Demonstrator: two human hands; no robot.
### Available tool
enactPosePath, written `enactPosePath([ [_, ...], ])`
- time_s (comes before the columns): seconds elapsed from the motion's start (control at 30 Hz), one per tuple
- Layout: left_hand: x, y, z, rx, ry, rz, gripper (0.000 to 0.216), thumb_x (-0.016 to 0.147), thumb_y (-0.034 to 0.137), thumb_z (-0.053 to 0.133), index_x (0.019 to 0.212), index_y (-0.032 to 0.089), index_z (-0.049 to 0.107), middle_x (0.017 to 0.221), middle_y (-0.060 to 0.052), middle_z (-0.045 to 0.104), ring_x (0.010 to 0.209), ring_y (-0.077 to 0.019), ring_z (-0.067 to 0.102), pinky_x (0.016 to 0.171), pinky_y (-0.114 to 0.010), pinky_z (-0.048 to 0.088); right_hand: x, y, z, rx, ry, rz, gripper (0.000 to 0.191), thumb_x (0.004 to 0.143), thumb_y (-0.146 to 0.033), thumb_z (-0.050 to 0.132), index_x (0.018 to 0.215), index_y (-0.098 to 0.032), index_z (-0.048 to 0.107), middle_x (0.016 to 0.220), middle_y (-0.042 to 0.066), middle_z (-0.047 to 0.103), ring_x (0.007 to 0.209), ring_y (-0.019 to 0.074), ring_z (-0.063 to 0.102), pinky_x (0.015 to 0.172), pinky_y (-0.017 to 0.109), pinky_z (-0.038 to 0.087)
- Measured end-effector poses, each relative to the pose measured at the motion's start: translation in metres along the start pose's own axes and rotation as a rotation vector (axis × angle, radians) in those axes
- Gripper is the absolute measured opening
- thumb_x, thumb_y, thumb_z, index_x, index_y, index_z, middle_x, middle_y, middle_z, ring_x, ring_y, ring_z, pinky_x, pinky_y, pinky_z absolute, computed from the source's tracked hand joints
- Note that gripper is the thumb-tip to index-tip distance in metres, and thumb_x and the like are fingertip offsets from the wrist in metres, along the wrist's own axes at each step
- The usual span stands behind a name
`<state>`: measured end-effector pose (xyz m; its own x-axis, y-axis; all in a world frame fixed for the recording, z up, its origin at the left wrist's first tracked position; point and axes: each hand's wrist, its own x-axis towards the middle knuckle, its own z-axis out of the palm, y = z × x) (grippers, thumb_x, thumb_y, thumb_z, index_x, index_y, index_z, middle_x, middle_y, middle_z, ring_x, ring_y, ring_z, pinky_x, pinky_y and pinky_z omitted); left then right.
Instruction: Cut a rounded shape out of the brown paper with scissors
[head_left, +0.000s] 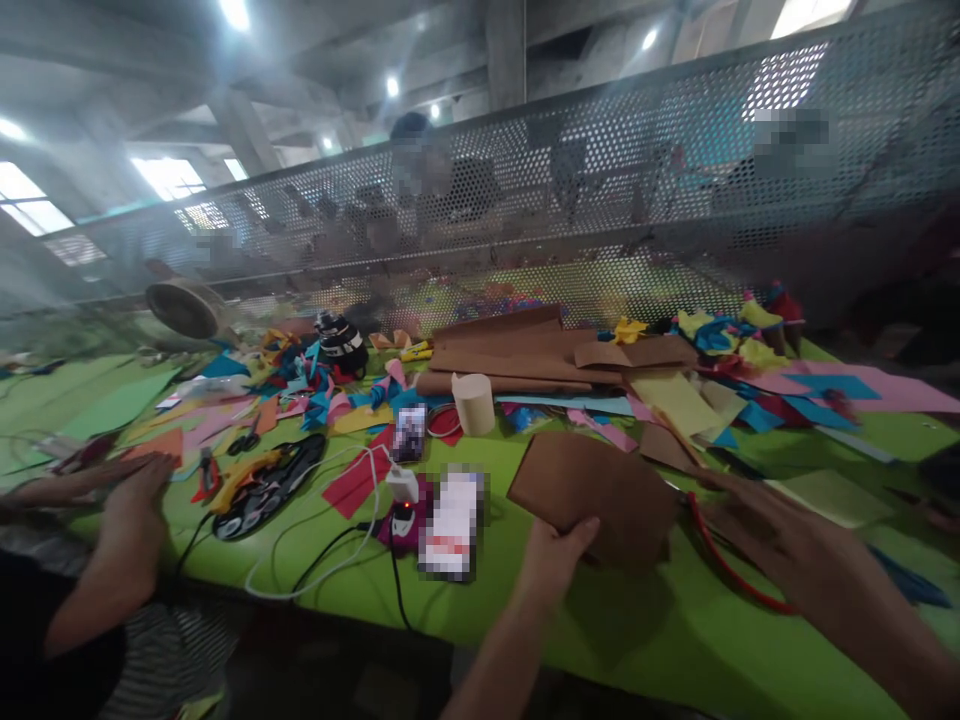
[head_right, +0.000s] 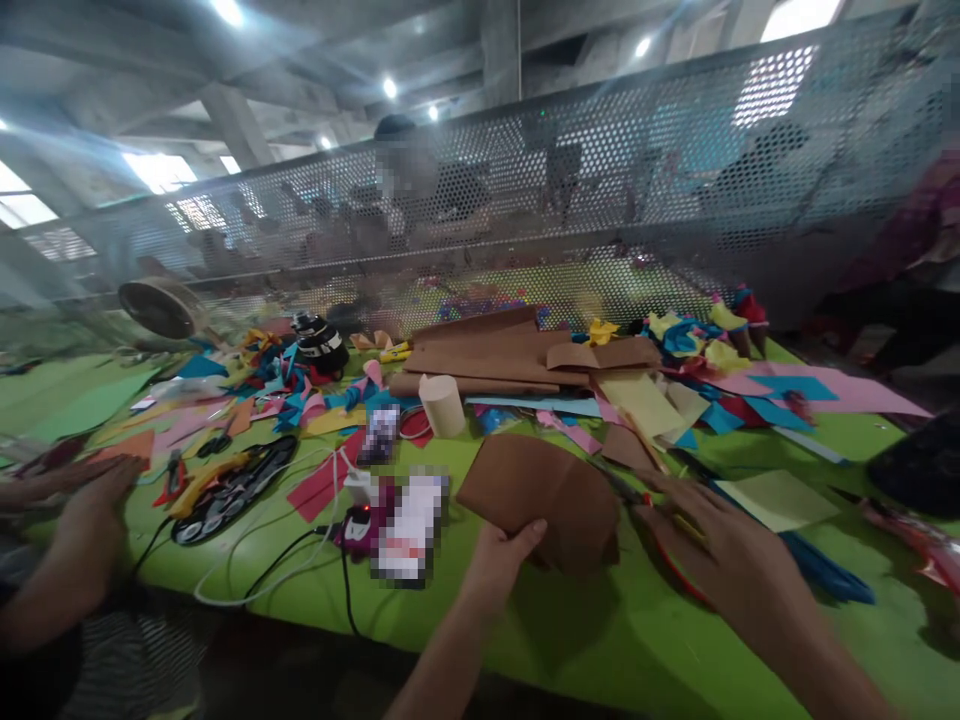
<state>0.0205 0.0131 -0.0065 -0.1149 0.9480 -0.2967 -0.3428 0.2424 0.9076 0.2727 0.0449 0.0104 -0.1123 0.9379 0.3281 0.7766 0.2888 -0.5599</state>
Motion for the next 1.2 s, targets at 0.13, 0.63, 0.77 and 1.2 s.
enactPosePath([
  [0.13,0.000,-0.004,0.004,-0.003,-0.044,-0.037,0.049,0.058,0.043,0.091,0.094,0.014,0.079,0.094,-0.012,0.080,0.092,-0.0326,0.072,0.078,-0.040,0.061,0.010,-0.041,0.011,0.062,0.113,-0.114,0.034,0.095,-0.051,0.055,0.108,-0.028,0.076,0.109,0.009,0.079,0.091,0.0299,0.075,0.082,0.041,0.058],
  [0.63,0.002,-0.009,-0.002,-0.278,0.015,-0.142,0.059,0.059,0.053,0.092,0.104,0.016,0.078,0.114,-0.012,0.079,0.114,-0.0329,0.070,0.100,-0.041,0.054,0.005,-0.064,0.015,0.178,0.206,-0.274,0.012,0.089,-0.034,0.064,0.080,-0.029,0.068,0.087,0.005,0.075,0.089,0.0280,0.071,0.084,0.043,0.055],
  [0.77,0.004,-0.010,-0.001,-0.375,0.003,-0.155,0.061,0.050,0.054,0.096,0.092,0.015,0.075,0.104,-0.013,0.079,0.101,-0.0341,0.073,0.080,-0.039,0.060,-0.002,-0.070,0.015,0.275,0.070,-0.223,0.010,0.089,-0.035,0.064,0.082,-0.028,0.068,0.081,0.003,0.075,0.076,0.0241,0.071,0.071,0.035,0.056],
  [1.2,0.000,-0.004,-0.002,-0.268,-0.025,-0.163,0.060,0.045,0.051,0.098,0.087,0.013,0.079,0.092,-0.012,0.080,0.091,-0.0295,0.072,0.083,-0.038,0.055,0.015,-0.058,0.032,0.805,-0.060,0.309,0.053,0.064,-0.069,0.084,0.089,-0.023,0.075,0.091,0.009,0.079,0.085,0.0295,0.073,0.072,0.037,0.060],
])
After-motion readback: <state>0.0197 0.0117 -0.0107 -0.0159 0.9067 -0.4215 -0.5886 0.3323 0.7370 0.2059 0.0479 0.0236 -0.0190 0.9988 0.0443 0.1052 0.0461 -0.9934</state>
